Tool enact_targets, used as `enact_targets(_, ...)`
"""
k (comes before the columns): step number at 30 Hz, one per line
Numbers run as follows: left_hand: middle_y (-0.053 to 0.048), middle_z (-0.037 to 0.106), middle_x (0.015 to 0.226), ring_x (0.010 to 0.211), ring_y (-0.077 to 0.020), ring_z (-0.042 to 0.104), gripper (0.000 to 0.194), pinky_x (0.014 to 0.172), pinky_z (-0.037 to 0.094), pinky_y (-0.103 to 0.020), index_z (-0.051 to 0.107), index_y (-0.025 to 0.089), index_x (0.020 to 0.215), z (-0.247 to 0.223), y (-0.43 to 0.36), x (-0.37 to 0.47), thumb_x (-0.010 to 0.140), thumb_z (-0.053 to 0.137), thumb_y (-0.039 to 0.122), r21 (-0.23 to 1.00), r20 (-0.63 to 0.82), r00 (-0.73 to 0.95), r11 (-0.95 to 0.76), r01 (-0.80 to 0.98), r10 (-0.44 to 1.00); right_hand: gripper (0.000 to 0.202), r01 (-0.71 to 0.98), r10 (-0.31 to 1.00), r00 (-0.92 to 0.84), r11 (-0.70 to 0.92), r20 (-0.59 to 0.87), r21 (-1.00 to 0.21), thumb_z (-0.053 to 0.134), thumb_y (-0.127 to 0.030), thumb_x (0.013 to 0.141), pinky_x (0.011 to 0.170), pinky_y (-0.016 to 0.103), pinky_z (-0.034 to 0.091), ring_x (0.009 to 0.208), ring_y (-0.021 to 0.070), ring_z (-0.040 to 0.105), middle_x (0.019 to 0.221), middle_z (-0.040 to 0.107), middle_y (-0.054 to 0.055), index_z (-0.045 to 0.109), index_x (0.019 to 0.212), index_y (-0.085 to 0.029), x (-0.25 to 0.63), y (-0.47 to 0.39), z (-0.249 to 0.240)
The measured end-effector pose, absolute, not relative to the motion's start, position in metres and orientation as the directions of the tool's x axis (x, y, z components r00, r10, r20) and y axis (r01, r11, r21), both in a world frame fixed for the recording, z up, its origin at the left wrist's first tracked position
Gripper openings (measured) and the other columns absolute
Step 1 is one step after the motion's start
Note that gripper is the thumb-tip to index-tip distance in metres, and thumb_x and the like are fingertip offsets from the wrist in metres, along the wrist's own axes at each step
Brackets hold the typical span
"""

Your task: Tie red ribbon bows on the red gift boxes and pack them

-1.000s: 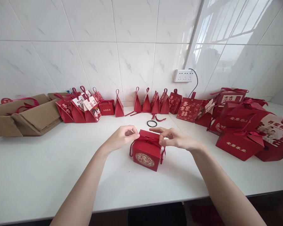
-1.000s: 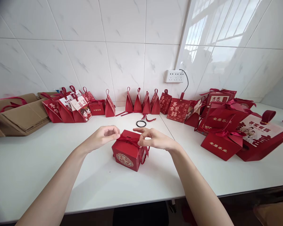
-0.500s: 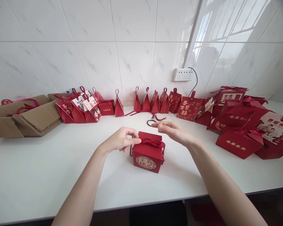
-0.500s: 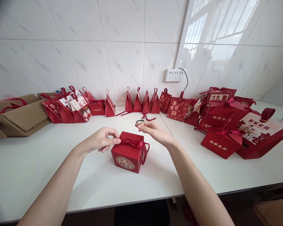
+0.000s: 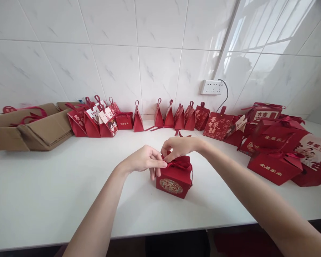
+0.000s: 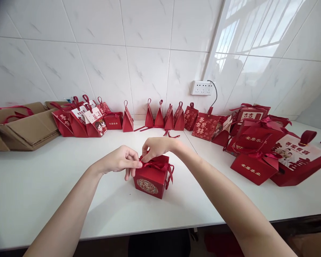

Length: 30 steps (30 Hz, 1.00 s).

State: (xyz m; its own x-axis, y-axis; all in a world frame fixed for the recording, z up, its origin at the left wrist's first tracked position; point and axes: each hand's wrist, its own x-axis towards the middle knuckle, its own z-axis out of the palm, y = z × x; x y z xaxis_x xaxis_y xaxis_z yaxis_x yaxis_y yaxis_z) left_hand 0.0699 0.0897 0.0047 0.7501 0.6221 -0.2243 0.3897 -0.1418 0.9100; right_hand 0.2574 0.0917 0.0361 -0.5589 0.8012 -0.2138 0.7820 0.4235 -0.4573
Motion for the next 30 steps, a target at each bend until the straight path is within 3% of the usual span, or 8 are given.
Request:
enact_targets(3,-0.002,0.064,0.054,0.042,-0.0111,0.058,0.028,0.034,0.019,-0.019,0.057,0.015,0.065,0.003,0.091,0.070,0.071,0.067,0.040,0.918,-0.211,0.772,-0.150,0.368,0.599,0.012,0.787,0.804,-0.558,0.435,-0.205,-0.437,0.067,-0.030,0.067,0.058,0.028,0.040,0.063,0.0156,0.056,0.071,0.067,0.000,0.066,0.058,-0.022,0.251,0.083,0.040)
enact_targets(6,-0.001,0.063,0.052,0.041,-0.0110,0.057,0.027,0.034,0.023,-0.019,0.053,0.016,0.063,0.001,0.094,0.069,0.072,0.065,0.039,0.932,-0.194,0.796,-0.145,0.332,0.574,0.010,0.791,0.846,-0.516,0.410,-0.134,-0.453,0.062,-0.026,0.069,0.059,0.028,0.040,0.068,0.0166,0.058,0.075,0.067,0.000,0.067,0.062,-0.022,0.251,0.075,0.042)
enact_targets(14,0.005,0.047,0.039,0.034,-0.0068,0.047,0.028,0.038,0.030,-0.018,0.043,0.016,0.052,0.000,0.095,0.068,0.075,0.056,0.025,0.935,-0.185,0.798,-0.149,0.323,0.573,0.024,0.822,0.992,-0.086,0.018,-0.093,-0.569,0.054,-0.039,0.077,0.052,0.025,0.036,0.062,0.0140,0.053,0.067,0.057,0.000,0.054,0.064,-0.018,0.266,0.069,0.013)
enact_targets(16,0.005,0.048,0.040,0.034,-0.0071,0.047,0.028,0.039,0.033,-0.019,0.042,0.016,0.052,-0.001,0.096,0.069,0.075,0.056,0.025,0.931,-0.199,0.795,-0.141,0.335,0.574,0.023,0.795,1.000,-0.006,0.013,0.013,-0.606,0.052,-0.041,0.079,0.061,0.026,0.041,0.074,0.0168,0.057,0.078,0.060,0.003,0.054,0.072,-0.019,0.268,0.061,0.006)
enact_targets(19,0.003,0.053,0.042,0.036,-0.0090,0.051,0.026,0.040,0.035,-0.020,0.044,0.017,0.054,-0.002,0.097,0.069,0.075,0.056,0.027,0.930,-0.219,0.789,-0.122,0.347,0.574,0.027,0.764,0.944,0.088,0.140,0.317,-0.629,0.051,-0.047,0.082,0.079,0.032,0.043,0.093,0.0200,0.057,0.096,0.060,0.006,0.054,0.083,-0.020,0.267,0.037,0.002)
enact_targets(21,0.003,0.055,0.043,0.036,-0.0098,0.052,0.025,0.040,0.035,-0.020,0.044,0.017,0.056,-0.003,0.099,0.069,0.075,0.057,0.028,0.928,-0.234,0.792,-0.115,0.356,0.564,0.032,0.798,0.898,0.088,0.195,0.431,-0.570,0.053,-0.052,0.080,0.077,0.033,0.044,0.087,0.0199,0.056,0.090,0.057,0.005,0.054,0.077,-0.021,0.264,0.017,-0.001)
enact_targets(25,0.001,0.059,0.046,0.040,-0.0114,0.056,0.026,0.041,0.037,-0.020,0.043,0.018,0.057,-0.005,0.101,0.066,0.076,0.057,0.029,0.923,-0.251,0.802,-0.115,0.367,0.542,0.030,0.859,0.919,0.060,0.151,0.389,-0.489,0.061,-0.046,0.076,0.059,0.029,0.041,0.061,0.0157,0.050,0.071,0.050,0.002,0.051,0.064,-0.021,0.254,-0.010,-0.009)
enact_targets(30,0.000,0.062,0.051,0.046,-0.0127,0.061,0.025,0.041,0.038,-0.019,0.045,0.017,0.061,-0.006,0.104,0.062,0.077,0.058,0.030,0.938,-0.257,0.825,-0.076,0.338,0.503,0.025,0.730,0.963,0.118,0.080,0.241,-0.678,0.054,-0.039,0.080,0.053,0.026,0.034,0.057,0.0132,0.044,0.067,0.051,0.001,0.051,0.064,-0.020,0.257,-0.009,-0.017)
